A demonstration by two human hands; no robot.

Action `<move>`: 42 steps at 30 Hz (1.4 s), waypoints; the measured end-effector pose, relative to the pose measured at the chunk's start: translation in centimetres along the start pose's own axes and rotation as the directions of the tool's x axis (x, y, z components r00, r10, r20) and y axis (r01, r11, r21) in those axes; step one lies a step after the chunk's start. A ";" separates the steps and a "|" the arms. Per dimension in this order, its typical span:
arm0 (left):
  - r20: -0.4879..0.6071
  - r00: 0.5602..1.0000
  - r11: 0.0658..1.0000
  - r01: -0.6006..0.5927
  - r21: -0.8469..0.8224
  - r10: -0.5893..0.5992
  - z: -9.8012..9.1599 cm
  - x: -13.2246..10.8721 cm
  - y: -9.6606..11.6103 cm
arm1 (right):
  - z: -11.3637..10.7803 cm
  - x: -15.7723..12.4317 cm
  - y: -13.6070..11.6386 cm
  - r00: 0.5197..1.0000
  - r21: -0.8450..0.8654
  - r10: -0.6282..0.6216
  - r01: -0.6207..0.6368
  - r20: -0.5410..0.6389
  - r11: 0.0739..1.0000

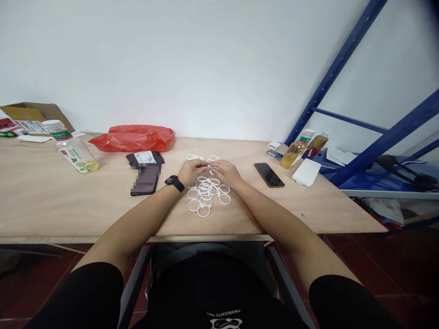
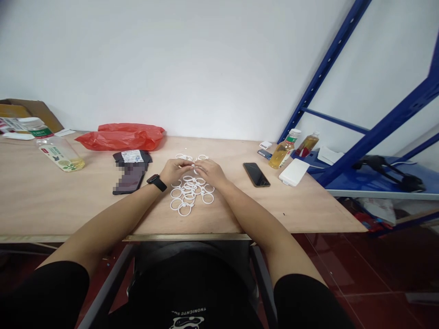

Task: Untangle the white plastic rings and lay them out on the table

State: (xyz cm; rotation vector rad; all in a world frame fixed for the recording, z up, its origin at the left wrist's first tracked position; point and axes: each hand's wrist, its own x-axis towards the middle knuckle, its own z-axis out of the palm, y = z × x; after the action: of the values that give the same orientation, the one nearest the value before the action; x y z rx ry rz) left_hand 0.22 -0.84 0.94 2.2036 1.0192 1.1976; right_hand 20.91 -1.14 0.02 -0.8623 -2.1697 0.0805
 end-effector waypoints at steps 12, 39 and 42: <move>0.015 0.999 0.995 -0.032 0.098 0.030 0.1 0.0 -0.6 | -0.2 0.1 -0.4 1.000 0.058 -0.016 0.017 -0.018 0.998; -0.105 0.994 0.926 0.076 0.370 -0.040 -0.8 0.5 -3.2 | 0.6 -0.4 1.1 0.947 0.154 0.285 -0.307 0.150 0.939; -0.099 0.987 0.865 0.156 0.477 -0.123 -1.4 0.3 -4.3 | 0.5 -0.5 1.4 0.944 0.089 0.265 -0.286 0.198 0.954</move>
State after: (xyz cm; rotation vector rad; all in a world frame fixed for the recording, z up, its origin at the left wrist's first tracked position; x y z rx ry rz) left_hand -2.59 2.21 -0.98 2.4072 1.6264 1.0348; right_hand 21.62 -0.24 -1.07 -1.1237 -2.1733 0.4394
